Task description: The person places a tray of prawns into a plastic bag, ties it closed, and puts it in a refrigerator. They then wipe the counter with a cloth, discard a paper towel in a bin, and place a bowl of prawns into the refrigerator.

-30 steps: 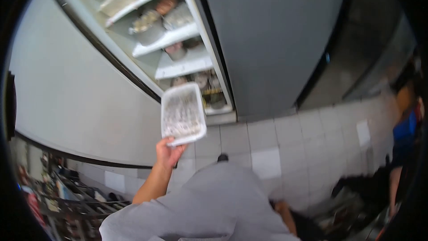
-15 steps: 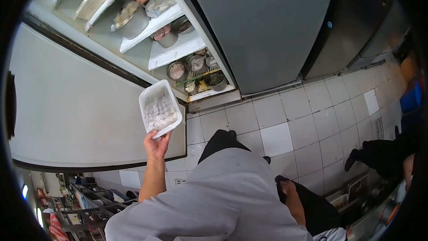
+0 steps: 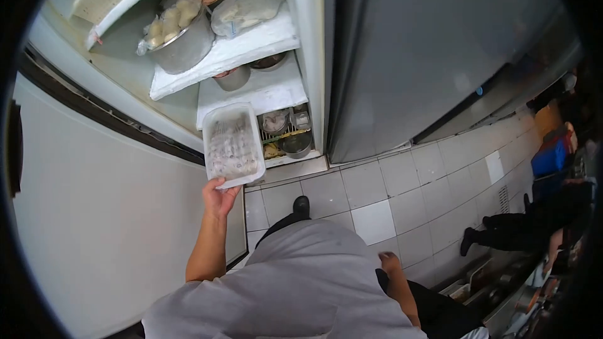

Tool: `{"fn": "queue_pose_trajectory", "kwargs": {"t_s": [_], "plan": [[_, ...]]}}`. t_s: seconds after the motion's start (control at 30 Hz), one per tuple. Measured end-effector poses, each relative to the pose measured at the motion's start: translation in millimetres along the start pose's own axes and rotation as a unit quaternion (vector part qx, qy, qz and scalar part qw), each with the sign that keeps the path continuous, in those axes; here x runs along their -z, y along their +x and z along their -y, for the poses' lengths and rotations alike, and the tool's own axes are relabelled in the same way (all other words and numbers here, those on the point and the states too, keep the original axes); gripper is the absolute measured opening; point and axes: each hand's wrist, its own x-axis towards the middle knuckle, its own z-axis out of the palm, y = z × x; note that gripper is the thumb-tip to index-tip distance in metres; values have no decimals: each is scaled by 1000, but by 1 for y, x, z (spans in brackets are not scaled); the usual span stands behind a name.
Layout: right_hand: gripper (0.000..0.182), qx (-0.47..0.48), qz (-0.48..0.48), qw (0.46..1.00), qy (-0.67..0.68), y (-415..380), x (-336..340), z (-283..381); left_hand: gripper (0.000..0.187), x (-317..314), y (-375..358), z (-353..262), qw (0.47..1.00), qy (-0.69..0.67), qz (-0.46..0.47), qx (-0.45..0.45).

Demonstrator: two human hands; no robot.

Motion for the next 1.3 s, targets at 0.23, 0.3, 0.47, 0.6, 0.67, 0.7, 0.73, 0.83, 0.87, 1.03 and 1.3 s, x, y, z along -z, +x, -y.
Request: {"fn": "queue_pose_trajectory", "kwargs": {"t_s": [0.23,0.3,0.47,0.6,0.67,0.7,0.73,0.83,0.87,1.03,1.3], "plan": [[26,236,-26,959,157,82,114,433,65,38,21,-2,997,7,-3,76],[24,351,-34,925,143,113,144,527,66,61,11,2,996,12,-18,89],[54,321,-127,926,153,261,182,725,77,46,-10,-4,998,15,-28,49],[61,400,-386,797,-236,422,156,749,78,45,-25,-14,997,39,-56,39],[57,391,-383,813,-201,412,153,748,79,65,-31,-11,996,44,-66,45],[53,392,-329,834,-205,415,153,746,79,70,-28,-10,995,54,-67,54],[49,394,-275,852,-208,413,148,740,79,75,-24,-9,994,63,-68,61],[29,343,-295,891,32,321,144,714,77,57,-4,-7,996,60,-54,48],[27,349,-281,892,69,301,147,701,76,48,4,-10,996,66,-42,51],[26,400,-235,881,91,174,163,647,73,59,69,-33,992,93,16,88],[31,331,-232,914,40,23,184,518,60,-31,201,-8,995,-13,46,92]]}}
